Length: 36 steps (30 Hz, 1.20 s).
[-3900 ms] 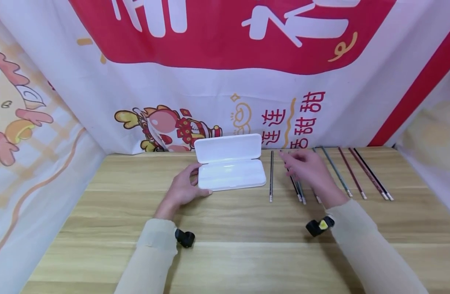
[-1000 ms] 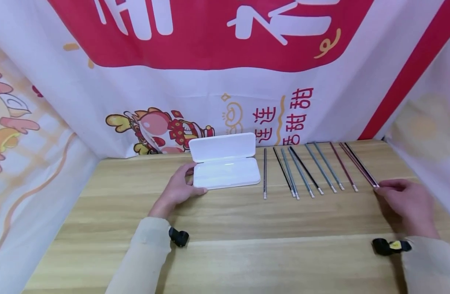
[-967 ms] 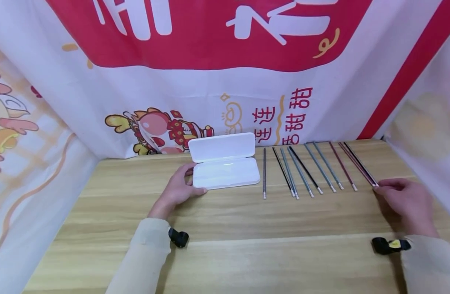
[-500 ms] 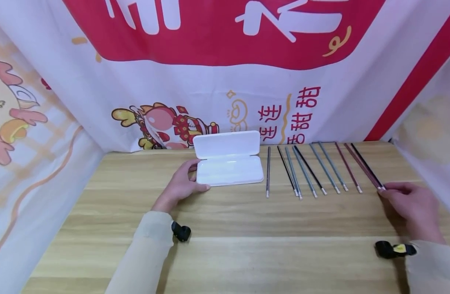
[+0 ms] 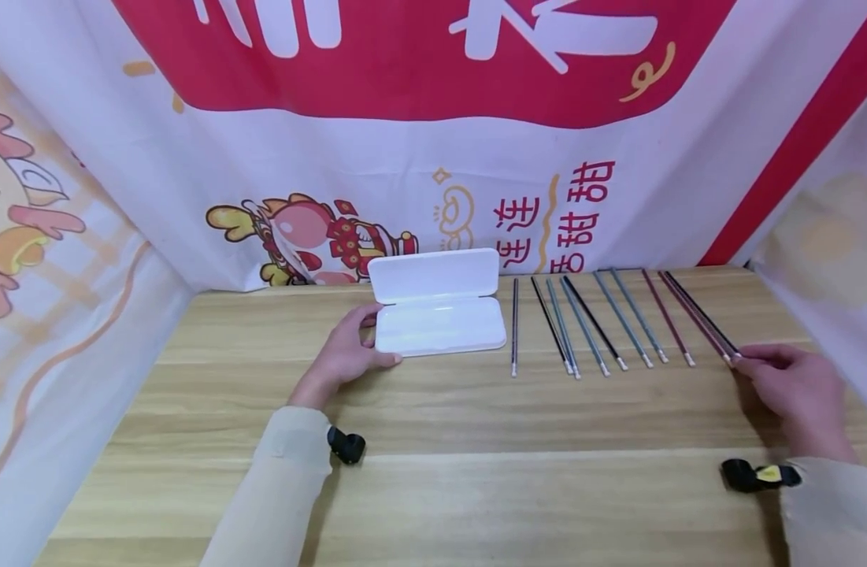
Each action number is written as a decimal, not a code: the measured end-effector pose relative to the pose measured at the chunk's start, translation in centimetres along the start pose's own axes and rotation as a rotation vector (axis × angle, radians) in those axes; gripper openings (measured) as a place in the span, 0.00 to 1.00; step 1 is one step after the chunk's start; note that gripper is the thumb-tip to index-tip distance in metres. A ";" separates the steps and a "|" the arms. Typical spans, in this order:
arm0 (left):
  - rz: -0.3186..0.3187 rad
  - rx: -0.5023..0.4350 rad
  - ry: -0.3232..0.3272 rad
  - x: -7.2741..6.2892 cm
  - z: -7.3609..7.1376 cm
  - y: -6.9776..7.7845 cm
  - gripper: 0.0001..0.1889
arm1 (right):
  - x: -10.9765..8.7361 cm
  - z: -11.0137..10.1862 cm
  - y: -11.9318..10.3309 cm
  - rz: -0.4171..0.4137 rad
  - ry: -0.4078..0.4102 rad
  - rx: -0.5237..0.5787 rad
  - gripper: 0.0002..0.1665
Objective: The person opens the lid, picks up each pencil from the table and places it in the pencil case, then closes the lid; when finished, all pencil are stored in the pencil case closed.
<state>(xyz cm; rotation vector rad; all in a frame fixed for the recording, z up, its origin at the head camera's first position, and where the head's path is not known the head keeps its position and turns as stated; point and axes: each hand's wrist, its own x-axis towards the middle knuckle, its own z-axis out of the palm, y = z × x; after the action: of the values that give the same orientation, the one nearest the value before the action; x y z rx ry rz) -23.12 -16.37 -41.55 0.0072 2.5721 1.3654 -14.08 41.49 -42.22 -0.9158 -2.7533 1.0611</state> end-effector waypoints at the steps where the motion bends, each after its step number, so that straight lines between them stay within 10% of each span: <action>1: -0.003 0.005 0.000 0.0 0.0 0.0 0.48 | 0.0 0.0 0.1 -0.002 -0.002 0.002 0.29; 13: 0.017 -0.006 -0.009 -0.2 0.1 0.2 0.48 | -0.6 -0.8 -0.7 0.092 -0.045 0.120 0.35; 21: 0.004 0.024 -0.010 0.0 0.1 0.0 0.48 | -1.8 -1.1 -1.9 -0.122 -0.068 0.175 0.29; 36: 0.031 0.016 -0.021 -0.2 -0.1 -0.1 0.48 | -4.9 2.1 -8.4 -0.254 -0.197 0.126 0.31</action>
<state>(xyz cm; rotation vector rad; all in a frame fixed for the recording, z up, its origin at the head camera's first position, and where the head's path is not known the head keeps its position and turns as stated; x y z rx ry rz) -22.97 -16.57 -41.58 0.0637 2.5755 1.3478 -14.87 32.63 -37.82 -0.4523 -2.8143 1.3185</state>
